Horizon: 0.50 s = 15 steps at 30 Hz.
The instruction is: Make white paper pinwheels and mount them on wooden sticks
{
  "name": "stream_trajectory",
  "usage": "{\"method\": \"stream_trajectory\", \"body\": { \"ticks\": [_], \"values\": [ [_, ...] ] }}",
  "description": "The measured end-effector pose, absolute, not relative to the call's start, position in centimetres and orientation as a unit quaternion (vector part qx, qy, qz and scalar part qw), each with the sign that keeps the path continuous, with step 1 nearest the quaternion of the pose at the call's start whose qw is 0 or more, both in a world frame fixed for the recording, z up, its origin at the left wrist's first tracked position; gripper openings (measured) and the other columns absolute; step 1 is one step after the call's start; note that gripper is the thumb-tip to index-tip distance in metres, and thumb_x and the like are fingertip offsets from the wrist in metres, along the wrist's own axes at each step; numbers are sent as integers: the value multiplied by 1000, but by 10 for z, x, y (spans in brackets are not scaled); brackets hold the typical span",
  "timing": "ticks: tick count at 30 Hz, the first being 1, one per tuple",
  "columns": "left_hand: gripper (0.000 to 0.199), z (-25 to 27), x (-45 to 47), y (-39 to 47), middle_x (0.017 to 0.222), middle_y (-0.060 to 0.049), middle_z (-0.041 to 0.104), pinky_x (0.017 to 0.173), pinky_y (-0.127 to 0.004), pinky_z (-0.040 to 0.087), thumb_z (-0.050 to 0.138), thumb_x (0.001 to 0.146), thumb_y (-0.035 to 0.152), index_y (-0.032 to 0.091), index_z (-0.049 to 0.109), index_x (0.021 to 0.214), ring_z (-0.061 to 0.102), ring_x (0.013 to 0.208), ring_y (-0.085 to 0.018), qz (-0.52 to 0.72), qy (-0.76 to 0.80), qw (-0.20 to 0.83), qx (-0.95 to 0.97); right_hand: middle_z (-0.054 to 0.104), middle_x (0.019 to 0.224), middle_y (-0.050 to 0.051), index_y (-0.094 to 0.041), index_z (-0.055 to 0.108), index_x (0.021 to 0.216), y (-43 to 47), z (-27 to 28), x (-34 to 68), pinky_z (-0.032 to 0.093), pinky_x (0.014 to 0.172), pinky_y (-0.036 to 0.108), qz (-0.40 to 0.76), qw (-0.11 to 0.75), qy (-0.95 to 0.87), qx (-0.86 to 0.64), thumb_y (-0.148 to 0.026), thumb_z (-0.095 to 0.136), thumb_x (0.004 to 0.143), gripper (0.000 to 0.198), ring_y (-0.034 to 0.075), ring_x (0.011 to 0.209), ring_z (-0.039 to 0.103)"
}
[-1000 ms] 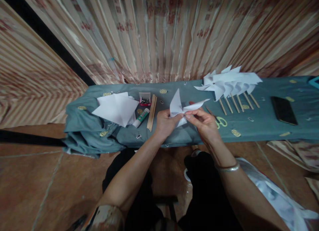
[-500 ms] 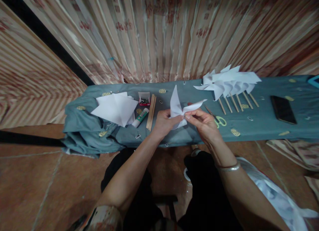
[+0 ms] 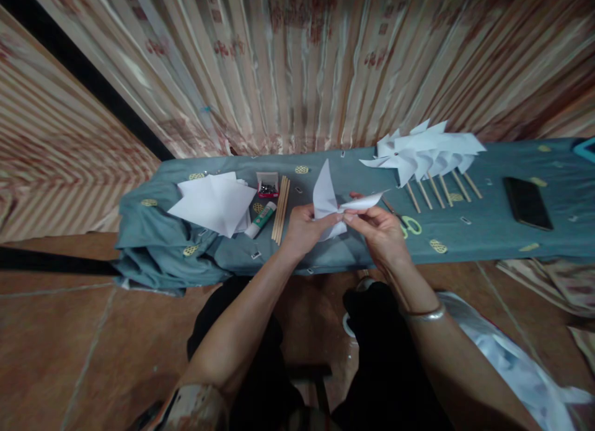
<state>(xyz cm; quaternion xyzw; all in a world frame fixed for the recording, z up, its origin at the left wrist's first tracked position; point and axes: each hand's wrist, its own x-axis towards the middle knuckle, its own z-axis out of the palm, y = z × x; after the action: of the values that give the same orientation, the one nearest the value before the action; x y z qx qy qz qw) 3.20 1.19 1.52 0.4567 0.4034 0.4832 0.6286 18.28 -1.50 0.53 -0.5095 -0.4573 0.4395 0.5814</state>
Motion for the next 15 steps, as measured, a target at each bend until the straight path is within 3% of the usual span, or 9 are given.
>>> {"method": "stream_trajectory", "body": {
  "ticks": [6,15],
  "values": [
    [35,14,33,11,71,-2,73,62,-24,49,88,53,37,14,76,76,62,64,-13,489,401,635,444,67,120,2,-25,69,77,-16,7,182,47,97,42,385,575,-484,-535,-38,80,66,21,25,110,62],
    [34,13,38,7,70,-3,74,62,-25,50,88,52,37,14,74,73,63,63,-13,507,406,653,389,65,122,5,-24,66,78,-17,7,181,44,101,42,380,578,-483,-536,-44,83,64,30,25,110,61]
  ]
}}
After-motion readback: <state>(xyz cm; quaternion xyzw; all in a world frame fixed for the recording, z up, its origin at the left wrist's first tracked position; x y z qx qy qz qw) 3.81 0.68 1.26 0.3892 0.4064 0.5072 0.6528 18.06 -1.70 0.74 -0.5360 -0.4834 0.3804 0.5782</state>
